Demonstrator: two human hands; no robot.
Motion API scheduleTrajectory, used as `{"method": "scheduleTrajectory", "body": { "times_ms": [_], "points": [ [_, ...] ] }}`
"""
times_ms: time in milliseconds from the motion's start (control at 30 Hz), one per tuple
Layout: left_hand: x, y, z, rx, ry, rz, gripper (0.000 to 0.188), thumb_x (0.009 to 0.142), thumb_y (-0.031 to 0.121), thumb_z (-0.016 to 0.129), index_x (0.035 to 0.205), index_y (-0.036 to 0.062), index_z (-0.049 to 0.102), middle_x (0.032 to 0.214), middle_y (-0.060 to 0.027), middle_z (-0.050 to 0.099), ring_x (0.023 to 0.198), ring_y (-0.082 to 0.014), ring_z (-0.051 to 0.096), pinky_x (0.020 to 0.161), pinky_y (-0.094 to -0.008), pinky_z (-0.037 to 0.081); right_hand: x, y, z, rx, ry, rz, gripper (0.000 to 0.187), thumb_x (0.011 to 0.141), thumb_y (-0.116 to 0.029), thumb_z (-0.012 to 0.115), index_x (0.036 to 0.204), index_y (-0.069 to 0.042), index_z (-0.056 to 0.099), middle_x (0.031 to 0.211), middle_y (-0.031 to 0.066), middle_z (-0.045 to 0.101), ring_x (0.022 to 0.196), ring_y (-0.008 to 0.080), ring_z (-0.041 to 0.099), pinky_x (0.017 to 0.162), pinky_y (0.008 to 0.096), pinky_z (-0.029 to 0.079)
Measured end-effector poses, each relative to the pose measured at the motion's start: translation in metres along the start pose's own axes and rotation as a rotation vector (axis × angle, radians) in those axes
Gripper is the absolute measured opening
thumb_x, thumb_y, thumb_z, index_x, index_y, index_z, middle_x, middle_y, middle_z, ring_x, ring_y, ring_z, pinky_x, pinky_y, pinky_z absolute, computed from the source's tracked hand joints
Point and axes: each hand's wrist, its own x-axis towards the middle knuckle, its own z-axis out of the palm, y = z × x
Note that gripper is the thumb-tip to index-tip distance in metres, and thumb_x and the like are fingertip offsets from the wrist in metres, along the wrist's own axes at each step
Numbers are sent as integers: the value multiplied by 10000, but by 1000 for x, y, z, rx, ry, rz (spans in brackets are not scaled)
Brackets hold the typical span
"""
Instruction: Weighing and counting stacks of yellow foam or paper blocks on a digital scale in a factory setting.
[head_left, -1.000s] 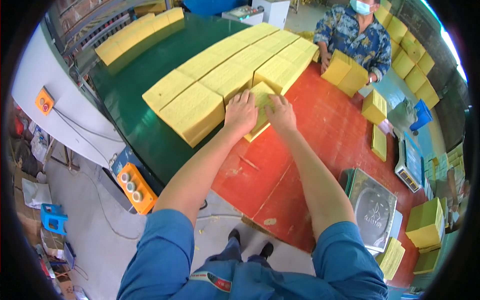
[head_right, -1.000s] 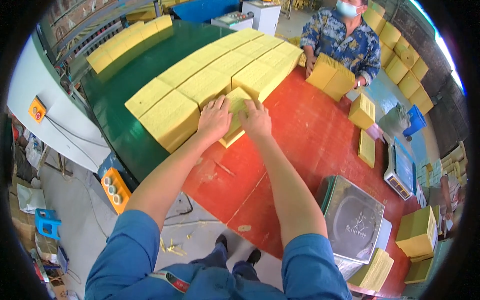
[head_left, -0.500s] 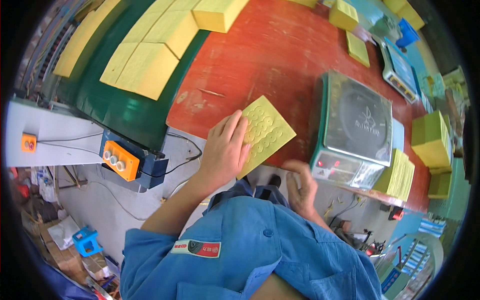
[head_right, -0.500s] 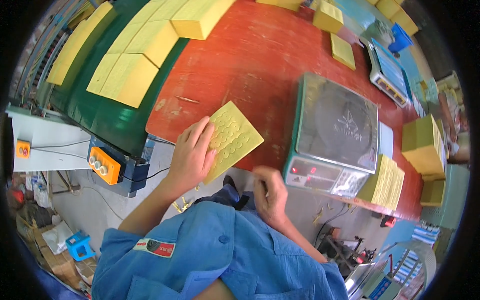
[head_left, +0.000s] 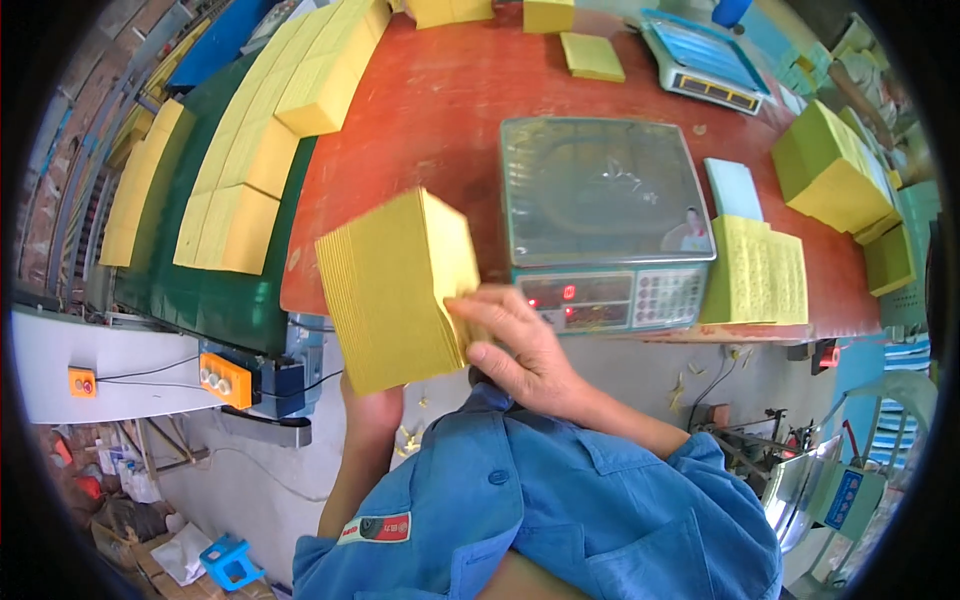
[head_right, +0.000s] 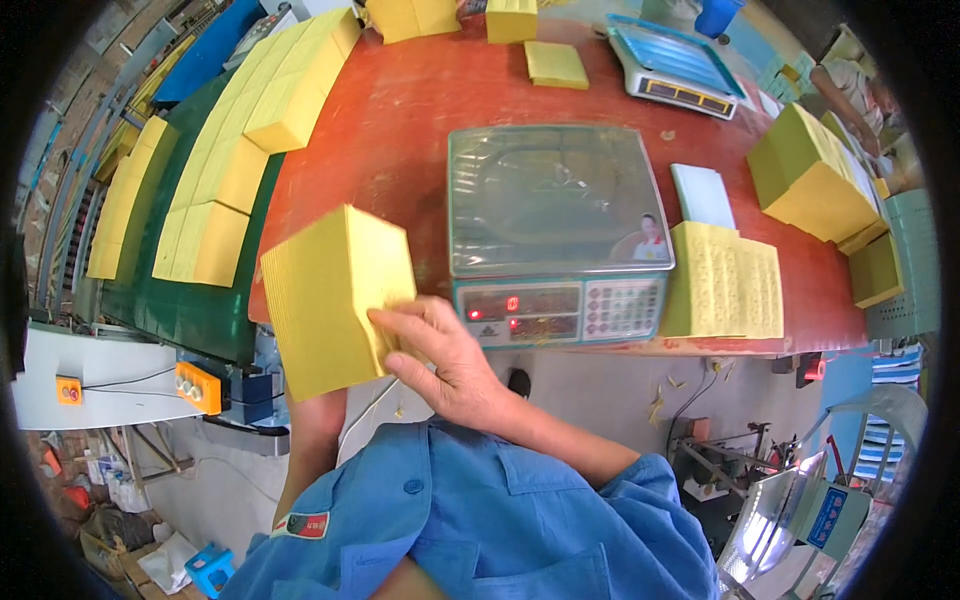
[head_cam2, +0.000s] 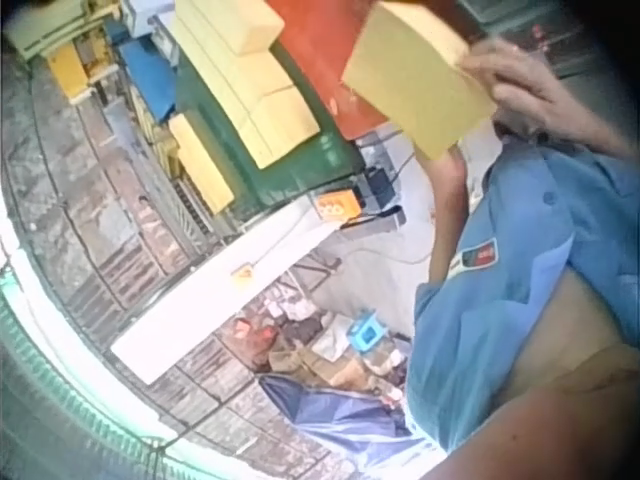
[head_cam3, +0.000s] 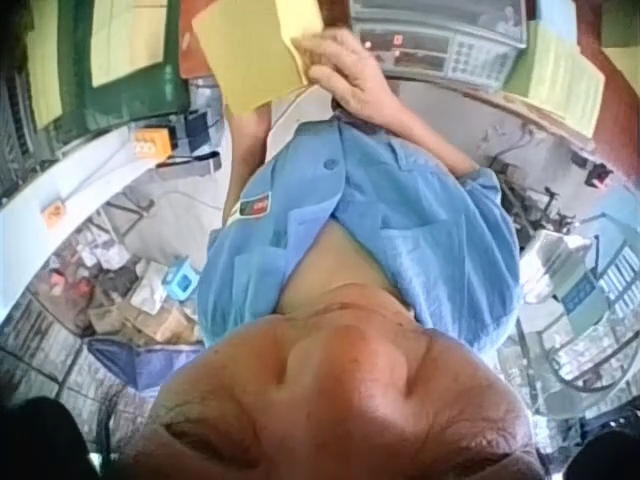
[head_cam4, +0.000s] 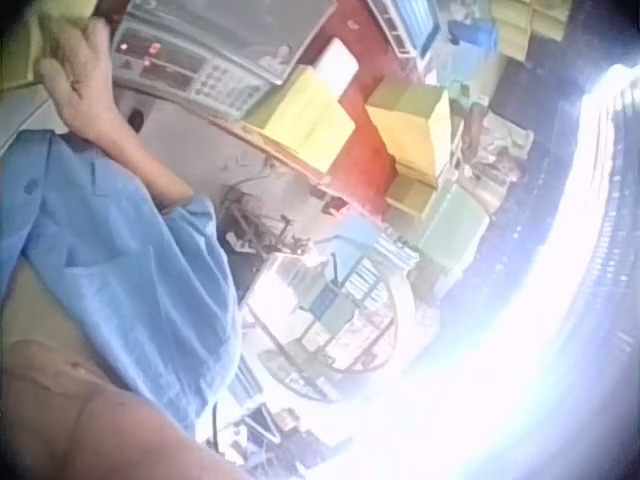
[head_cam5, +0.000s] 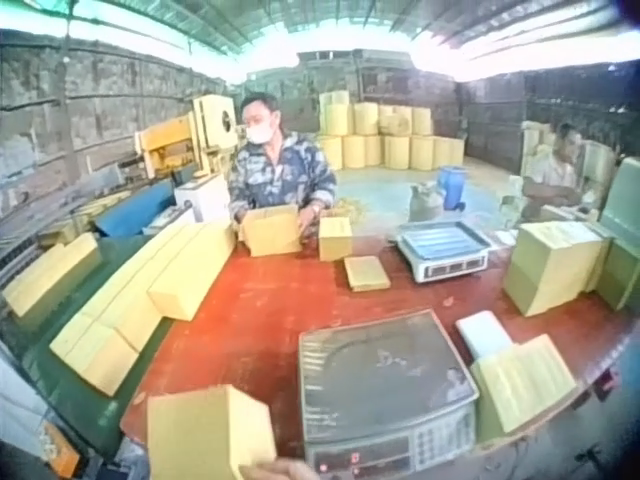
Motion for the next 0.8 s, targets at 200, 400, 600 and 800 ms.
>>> {"method": "scheduleTrajectory", "body": {
  "times_ms": [200, 400, 600, 800],
  "points": [
    [51, 17, 167, -1016, -677, -133, 340, 999, 261, 526, 1274, 60, 529, 1227, -78, 595, 1114, -208, 582, 960, -379, 487, 42, -45, -115, -762, 411, -345, 321, 837, -110, 603, 1155, -69, 621, 1292, 171, 572, 1241, 405, 491, 1057, 486, 353],
    [69, 36, 254, -1023, -535, -468, 371, 1007, 285, 510, 1275, 27, 499, 1232, -111, 590, 1165, -237, 572, 955, -393, 509, 81, -8, -184, -944, 378, -162, 280, 898, -126, 555, 1163, -80, 634, 1245, 130, 611, 1187, 341, 544, 999, 469, 400],
    [55, 1, 183, -1419, -881, -541, 547, 1039, 444, 362, 1371, 17, 441, 1325, -171, 557, 1164, -322, 578, 985, -446, 500, 86, -8, -136, -1156, 239, -197, 352, 800, -79, 611, 1150, -61, 638, 1246, 148, 602, 1216, 361, 517, 1011, 473, 402],
    [95, 7, 132, -872, -981, -804, 559, 1014, 433, 469, 1373, 5, 457, 1284, -175, 581, 1132, -263, 594, 1006, -375, 480, 75, -35, -124, -1187, 159, -47, 375, 782, -45, 592, 1155, -12, 614, 1227, 186, 590, 1223, 416, 487, 1046, 497, 348]
  ]
}}
